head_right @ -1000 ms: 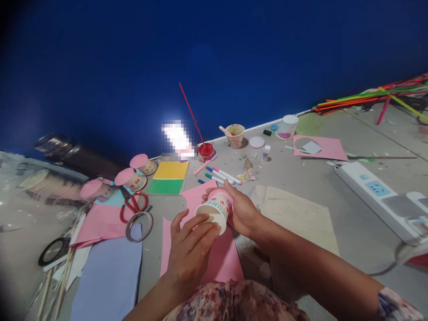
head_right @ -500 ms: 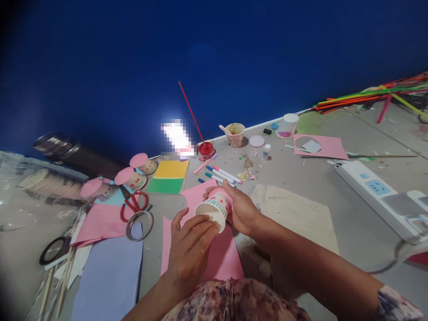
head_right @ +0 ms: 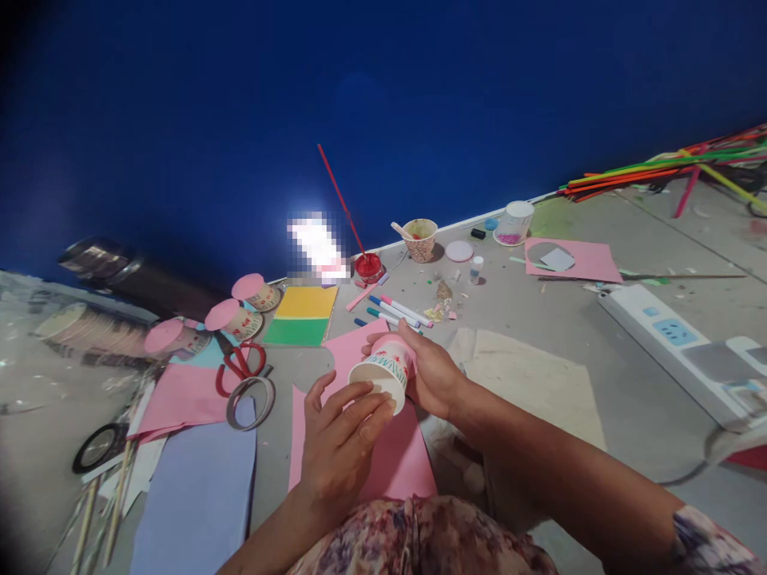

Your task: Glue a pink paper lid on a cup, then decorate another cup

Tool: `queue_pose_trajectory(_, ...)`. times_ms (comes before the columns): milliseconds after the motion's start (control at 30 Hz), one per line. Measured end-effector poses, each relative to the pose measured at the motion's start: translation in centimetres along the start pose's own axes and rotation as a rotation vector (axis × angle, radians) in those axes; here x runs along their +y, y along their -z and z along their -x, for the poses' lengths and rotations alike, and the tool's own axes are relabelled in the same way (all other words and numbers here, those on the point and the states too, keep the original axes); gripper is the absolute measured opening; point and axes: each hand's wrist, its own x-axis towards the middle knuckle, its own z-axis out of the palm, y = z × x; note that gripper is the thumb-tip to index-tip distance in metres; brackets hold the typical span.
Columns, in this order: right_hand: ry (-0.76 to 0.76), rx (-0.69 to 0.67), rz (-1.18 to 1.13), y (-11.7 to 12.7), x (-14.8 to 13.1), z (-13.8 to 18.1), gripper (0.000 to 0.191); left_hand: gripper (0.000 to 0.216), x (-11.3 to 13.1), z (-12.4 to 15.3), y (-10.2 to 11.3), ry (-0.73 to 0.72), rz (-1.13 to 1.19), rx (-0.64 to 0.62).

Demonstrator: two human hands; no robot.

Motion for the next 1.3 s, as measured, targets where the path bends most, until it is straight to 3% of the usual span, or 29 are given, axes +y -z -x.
queue_pose_trajectory(1300, -0.019, 0.017, 0.059, 0.31, 0.44, -0.35, 0.056, 0.022, 0.25, -0.36, -0.03, 0.055, 0.065, -0.004)
